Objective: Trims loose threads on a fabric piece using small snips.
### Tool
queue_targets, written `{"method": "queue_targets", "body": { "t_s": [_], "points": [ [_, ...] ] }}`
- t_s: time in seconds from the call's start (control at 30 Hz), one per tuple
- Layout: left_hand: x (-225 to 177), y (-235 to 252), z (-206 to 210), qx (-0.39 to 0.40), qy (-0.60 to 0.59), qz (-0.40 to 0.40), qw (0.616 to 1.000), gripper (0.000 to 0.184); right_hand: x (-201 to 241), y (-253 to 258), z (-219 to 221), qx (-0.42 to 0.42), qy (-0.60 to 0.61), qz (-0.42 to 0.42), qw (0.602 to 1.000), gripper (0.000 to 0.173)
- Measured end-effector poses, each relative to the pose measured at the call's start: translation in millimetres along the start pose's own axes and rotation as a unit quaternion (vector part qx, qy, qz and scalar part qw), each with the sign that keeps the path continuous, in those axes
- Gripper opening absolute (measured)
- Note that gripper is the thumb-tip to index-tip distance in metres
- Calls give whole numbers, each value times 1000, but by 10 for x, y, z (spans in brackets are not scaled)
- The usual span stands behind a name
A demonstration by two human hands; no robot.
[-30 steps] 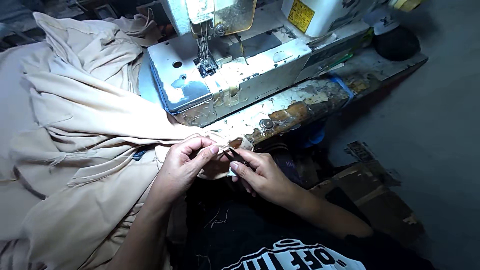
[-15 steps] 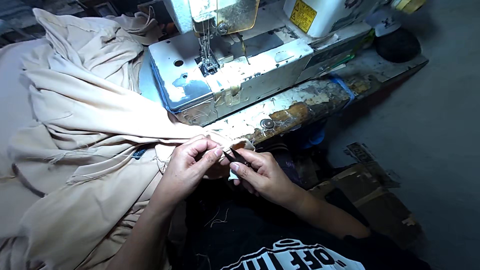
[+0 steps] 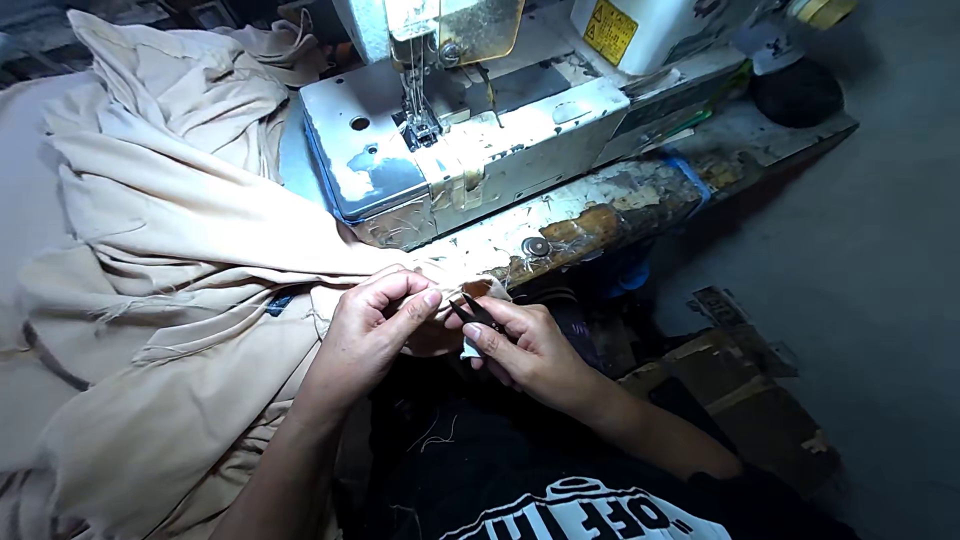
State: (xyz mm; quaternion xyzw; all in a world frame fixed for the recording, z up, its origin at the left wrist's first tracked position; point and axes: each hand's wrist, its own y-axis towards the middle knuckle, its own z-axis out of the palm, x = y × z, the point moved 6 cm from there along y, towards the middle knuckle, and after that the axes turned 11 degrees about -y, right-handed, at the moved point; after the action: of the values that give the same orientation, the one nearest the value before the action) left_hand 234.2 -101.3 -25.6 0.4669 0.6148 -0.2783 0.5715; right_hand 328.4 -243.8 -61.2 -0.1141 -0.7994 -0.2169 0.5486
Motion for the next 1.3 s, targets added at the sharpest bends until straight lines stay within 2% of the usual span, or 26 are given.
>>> {"method": "queue_targets", "body": {
  "t_s": [0.37, 0.67, 0.73, 0.83, 0.87, 0.93, 0.97, 1.0, 1.03, 1.07, 1.13, 1.2, 1.27, 1.3],
  "points": [
    [-40, 15, 24, 7, 32, 47, 998, 12, -6, -6, 12, 0, 31, 27, 999, 24],
    [25, -13, 109, 37, 49, 5, 998, 14, -21, -5, 15, -7, 9, -27, 1000, 22],
    [68, -14, 143, 48, 68, -5, 997, 15, 45, -31, 24, 13, 15, -86, 996, 24],
    [189, -5, 200, 54, 118, -10, 992, 20, 420, -168, 4, 86, 65, -272, 956, 30],
    [184, 6, 175, 51, 118, -2, 992, 20, 478, -181, -45, 75, 75, -291, 951, 29],
    [89, 28, 120, 54, 96, 22, 994, 18, 359, -80, -220, -13, 24, -245, 969, 19],
    [24, 38, 101, 57, 83, 35, 994, 15, 255, 15, -308, -42, -30, -216, 975, 20],
    [-37, 48, 87, 64, 74, 48, 994, 13, 159, 110, -357, -48, -87, -190, 977, 31],
    [-97, 58, 70, 74, 76, 59, 993, 10, 99, 181, -369, -45, -136, -172, 975, 33],
    [-166, 73, 47, 82, 101, 75, 989, 7, 79, 222, -361, -61, -177, -171, 967, 24],
    [-345, 81, -29, 69, 218, 145, 963, 9, 135, 227, -374, -152, -259, -204, 932, 9],
    [-486, 42, -116, -20, 323, 241, 915, 13, 179, 207, -408, -265, -314, -239, 879, 6],
    [-402, -2, -166, -102, 368, 319, 867, 11, 99, 221, -381, -347, -335, -252, 839, 6],
    [-262, -8, -169, -105, 383, 323, 859, 13, 17, 231, -333, -372, -337, -249, 828, 6]
  ]
}}
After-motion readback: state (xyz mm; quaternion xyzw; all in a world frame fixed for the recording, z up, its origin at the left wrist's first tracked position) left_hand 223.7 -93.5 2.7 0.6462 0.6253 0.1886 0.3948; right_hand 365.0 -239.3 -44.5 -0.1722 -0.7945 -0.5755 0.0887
